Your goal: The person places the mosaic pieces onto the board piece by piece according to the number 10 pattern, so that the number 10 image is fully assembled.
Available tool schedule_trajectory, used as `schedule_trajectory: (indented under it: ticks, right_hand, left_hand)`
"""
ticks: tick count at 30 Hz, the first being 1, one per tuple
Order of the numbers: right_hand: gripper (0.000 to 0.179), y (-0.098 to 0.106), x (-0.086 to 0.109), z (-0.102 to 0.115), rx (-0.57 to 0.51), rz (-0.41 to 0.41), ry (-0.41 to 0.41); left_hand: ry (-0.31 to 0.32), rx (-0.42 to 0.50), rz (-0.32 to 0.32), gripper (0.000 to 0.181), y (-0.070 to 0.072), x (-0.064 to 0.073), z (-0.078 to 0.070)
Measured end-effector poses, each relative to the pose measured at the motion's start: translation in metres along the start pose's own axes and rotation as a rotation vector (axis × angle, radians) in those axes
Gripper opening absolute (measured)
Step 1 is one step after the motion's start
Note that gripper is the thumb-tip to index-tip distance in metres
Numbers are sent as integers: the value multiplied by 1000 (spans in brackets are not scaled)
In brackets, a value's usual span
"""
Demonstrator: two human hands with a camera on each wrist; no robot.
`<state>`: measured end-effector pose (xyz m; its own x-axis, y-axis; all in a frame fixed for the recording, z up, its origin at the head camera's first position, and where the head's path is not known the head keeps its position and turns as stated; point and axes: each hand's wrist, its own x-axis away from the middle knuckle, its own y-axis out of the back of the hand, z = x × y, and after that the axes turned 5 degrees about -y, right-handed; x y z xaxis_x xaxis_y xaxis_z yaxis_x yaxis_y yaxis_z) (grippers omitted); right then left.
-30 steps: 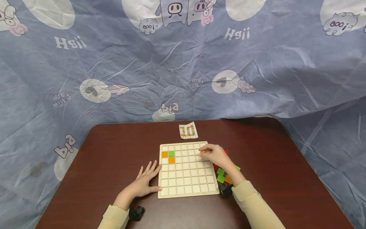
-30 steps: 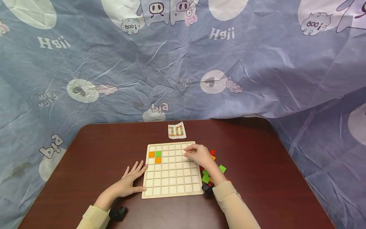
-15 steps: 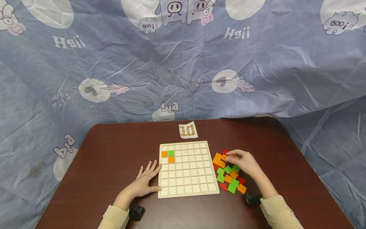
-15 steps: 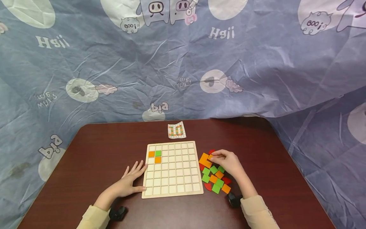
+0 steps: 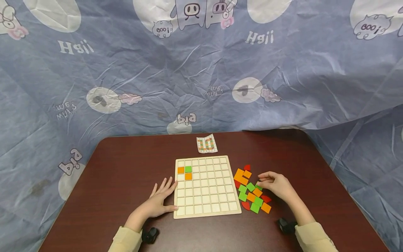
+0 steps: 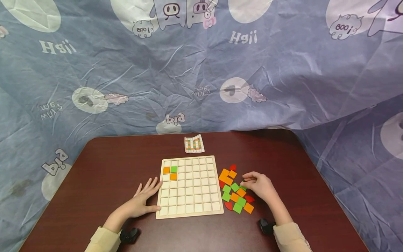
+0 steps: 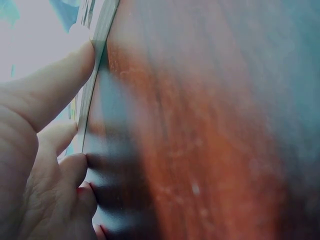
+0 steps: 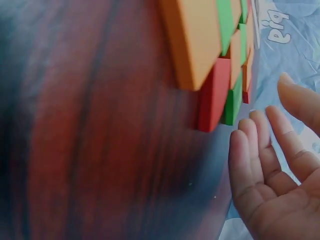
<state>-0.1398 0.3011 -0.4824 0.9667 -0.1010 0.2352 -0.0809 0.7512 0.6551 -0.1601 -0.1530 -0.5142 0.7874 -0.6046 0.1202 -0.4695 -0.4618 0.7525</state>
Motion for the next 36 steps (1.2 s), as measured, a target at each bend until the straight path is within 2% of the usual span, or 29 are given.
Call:
schedule_trajectory:
  ticks: [4, 12, 21, 36]
  right_hand:
    - [40, -2, 2, -2, 66, 8, -6]
    - [40, -7, 3, -3, 115, -3, -20]
    - [36, -7, 1, -2, 107, 5, -63]
    - [34, -7, 1, 2, 116, 24, -80]
  left_hand:
    - [-1, -3, 0, 90, 0, 1, 0]
    - [-5, -4, -3, 90, -1, 0, 1]
    - [-7, 8, -3, 91, -1, 1, 1]
    - [-12, 0, -6, 90, 0, 1, 2]
